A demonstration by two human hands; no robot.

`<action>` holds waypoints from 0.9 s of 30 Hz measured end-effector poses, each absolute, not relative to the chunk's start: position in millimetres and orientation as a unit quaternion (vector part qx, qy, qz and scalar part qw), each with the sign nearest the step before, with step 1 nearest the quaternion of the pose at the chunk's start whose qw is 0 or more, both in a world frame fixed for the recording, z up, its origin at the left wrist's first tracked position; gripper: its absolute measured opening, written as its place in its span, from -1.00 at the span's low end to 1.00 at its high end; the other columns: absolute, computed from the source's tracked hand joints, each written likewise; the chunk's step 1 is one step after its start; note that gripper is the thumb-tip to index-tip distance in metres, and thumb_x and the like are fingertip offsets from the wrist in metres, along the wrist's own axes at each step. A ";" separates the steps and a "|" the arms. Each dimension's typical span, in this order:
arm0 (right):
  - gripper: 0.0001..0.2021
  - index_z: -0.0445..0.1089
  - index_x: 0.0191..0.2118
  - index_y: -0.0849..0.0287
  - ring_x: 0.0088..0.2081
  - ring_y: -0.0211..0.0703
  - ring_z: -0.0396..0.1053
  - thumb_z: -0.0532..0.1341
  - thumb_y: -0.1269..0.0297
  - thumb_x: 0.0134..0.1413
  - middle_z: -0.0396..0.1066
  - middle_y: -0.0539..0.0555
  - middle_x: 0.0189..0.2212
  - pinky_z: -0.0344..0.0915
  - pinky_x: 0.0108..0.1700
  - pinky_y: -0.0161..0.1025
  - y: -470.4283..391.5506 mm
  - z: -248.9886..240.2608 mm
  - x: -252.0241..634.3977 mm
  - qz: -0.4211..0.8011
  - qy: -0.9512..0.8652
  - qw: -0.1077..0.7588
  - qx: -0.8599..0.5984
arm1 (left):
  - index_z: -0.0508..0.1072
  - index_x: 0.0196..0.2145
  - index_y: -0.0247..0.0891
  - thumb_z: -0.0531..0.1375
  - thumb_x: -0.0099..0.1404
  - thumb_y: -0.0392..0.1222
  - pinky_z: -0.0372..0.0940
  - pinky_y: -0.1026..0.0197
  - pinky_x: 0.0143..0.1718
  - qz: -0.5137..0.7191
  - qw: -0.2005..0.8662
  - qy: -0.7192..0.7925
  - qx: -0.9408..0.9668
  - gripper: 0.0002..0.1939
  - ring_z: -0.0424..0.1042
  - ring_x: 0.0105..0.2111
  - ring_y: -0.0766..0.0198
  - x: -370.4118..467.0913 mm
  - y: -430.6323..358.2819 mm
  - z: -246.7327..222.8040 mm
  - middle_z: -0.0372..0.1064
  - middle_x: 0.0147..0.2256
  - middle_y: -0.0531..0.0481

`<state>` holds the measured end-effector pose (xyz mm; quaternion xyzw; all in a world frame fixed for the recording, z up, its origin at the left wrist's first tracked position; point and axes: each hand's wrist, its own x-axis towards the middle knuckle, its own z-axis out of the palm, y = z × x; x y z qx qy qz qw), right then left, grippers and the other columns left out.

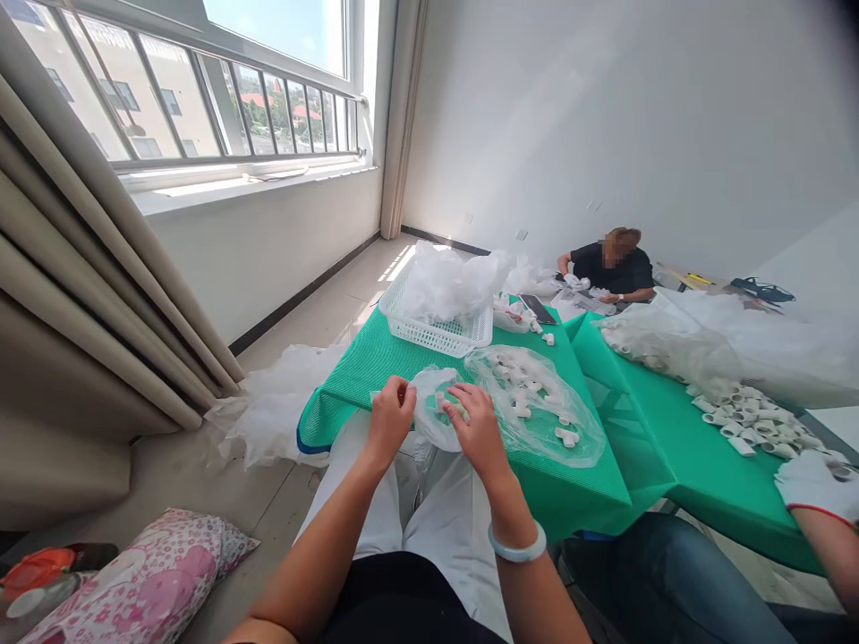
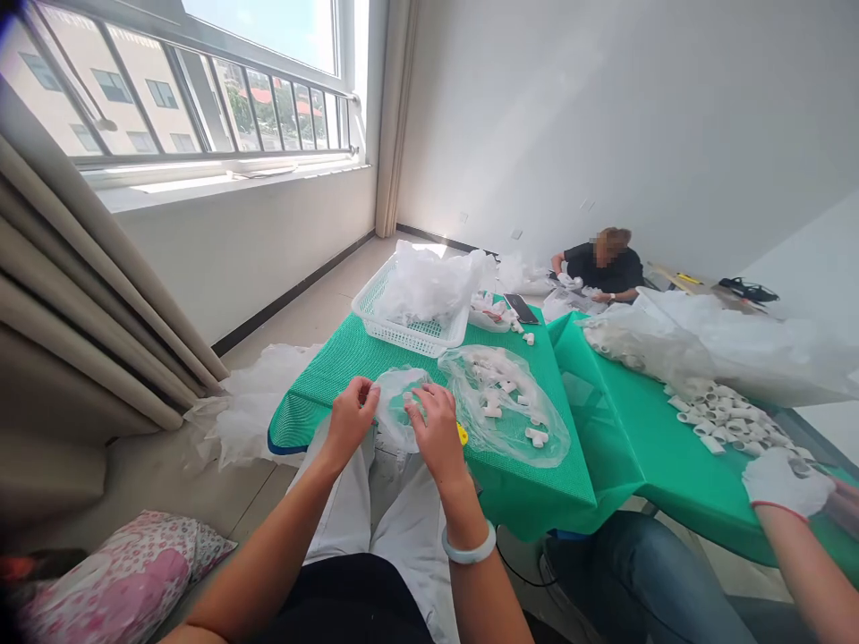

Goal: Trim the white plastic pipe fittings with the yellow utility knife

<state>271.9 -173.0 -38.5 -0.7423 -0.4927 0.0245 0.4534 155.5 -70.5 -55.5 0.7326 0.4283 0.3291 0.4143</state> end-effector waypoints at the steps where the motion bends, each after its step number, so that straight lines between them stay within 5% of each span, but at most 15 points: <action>1: -0.66 0.47 -0.21 0.10 0.10 0.11 0.18 0.08 0.00 0.12 0.40 0.19 -0.08 0.11 0.10 0.12 -175.4 -41.9 274.1 0.011 -0.500 0.434 -0.750 | 0.33 -0.33 -0.24 0.01 0.23 -0.16 0.32 0.15 -0.26 0.334 0.384 0.425 0.748 -0.84 0.40 -0.35 0.22 153.7 -67.9 -56.1 0.38 -0.36 -0.05; 4: -0.61 0.41 -0.05 0.00 0.25 0.19 -0.06 0.21 0.01 0.00 0.30 0.12 0.08 -0.04 0.17 0.22 -190.4 -48.1 278.5 0.021 -0.564 0.359 -0.743 | 0.30 -0.05 -0.26 0.14 0.12 -0.22 0.20 0.01 0.01 0.347 0.304 0.371 0.806 -0.60 0.25 0.05 0.02 154.6 -57.7 -54.0 0.30 -0.02 -0.21; 6: -0.55 0.37 0.02 -0.06 0.25 0.20 -0.05 0.27 0.11 -0.07 0.35 0.08 0.03 -0.14 0.19 0.27 -201.0 -50.4 281.1 0.047 -0.623 0.300 -0.721 | 0.27 0.04 -0.23 0.22 0.05 -0.23 0.11 -0.03 0.10 0.315 0.289 0.299 0.853 -0.44 0.14 0.14 -0.02 161.7 -49.6 -49.5 0.27 0.05 -0.19; 8: -0.71 0.45 -0.11 -0.07 0.17 0.14 0.11 0.21 0.26 -0.01 0.47 0.05 -0.18 -0.20 0.21 0.29 -209.7 -51.4 287.6 0.061 -0.653 0.270 -0.705 | 0.37 -0.07 -0.21 0.20 0.08 -0.24 0.15 0.02 0.05 0.265 0.316 0.261 0.873 -0.60 0.28 0.01 0.03 170.9 -41.4 -43.5 0.40 -0.11 -0.11; 11: -0.78 0.49 -0.33 0.01 0.01 0.04 0.28 0.08 0.32 0.10 0.48 0.06 -0.36 0.03 0.15 0.18 -221.7 -46.6 307.4 0.075 -0.634 0.305 -0.706 | 0.44 -0.35 -0.25 0.09 0.19 -0.21 0.25 0.16 -0.19 0.290 0.398 0.309 0.814 -0.86 0.39 -0.30 0.20 176.8 -31.9 -31.6 0.44 -0.37 -0.04; 13: -0.80 0.47 -0.31 0.05 0.00 0.04 0.28 0.09 0.21 0.12 0.48 0.09 -0.31 0.23 0.02 0.04 -229.4 -38.4 322.5 0.064 -0.584 0.367 -0.721 | 0.41 -0.41 -0.27 0.09 0.19 -0.14 0.25 0.22 -0.30 0.362 0.470 0.319 0.739 -0.83 0.36 -0.36 0.25 172.5 -30.6 -21.6 0.40 -0.42 -0.02; 16: -0.75 0.45 -0.33 0.06 -0.01 0.04 0.30 0.12 0.05 0.10 0.47 0.11 -0.28 0.28 -0.02 -0.04 -237.1 -22.3 336.4 0.022 -0.535 0.422 -0.732 | 0.36 -0.42 -0.27 0.17 0.11 -0.10 0.24 0.27 -0.33 0.399 0.608 0.239 0.643 -0.83 0.37 -0.29 0.25 161.3 -36.9 -7.3 0.40 -0.31 -0.03; 21: -0.64 0.47 -0.37 0.10 -0.30 -0.05 0.42 0.15 -0.09 0.00 0.50 0.10 -0.34 0.38 -0.31 -0.20 -245.2 -1.9 340.7 0.159 -0.551 0.368 -0.732 | 0.32 -0.48 -0.30 0.15 -0.02 -0.24 0.12 0.35 -0.56 0.193 0.817 0.165 0.517 -0.90 0.26 -0.56 0.40 150.3 -54.0 -3.9 0.28 -0.54 0.07; 27: -0.63 0.48 -0.37 0.09 -0.42 -0.11 0.42 0.25 -0.12 -0.14 0.48 0.10 -0.37 0.34 -0.52 -0.31 -246.6 -0.5 355.1 0.161 -0.539 0.430 -0.706 | 0.39 -0.42 -0.34 0.14 -0.04 -0.22 -0.01 0.38 -0.61 0.133 0.865 0.167 0.453 -0.82 0.13 -0.61 0.48 120.1 -68.8 -17.8 0.22 -0.54 0.09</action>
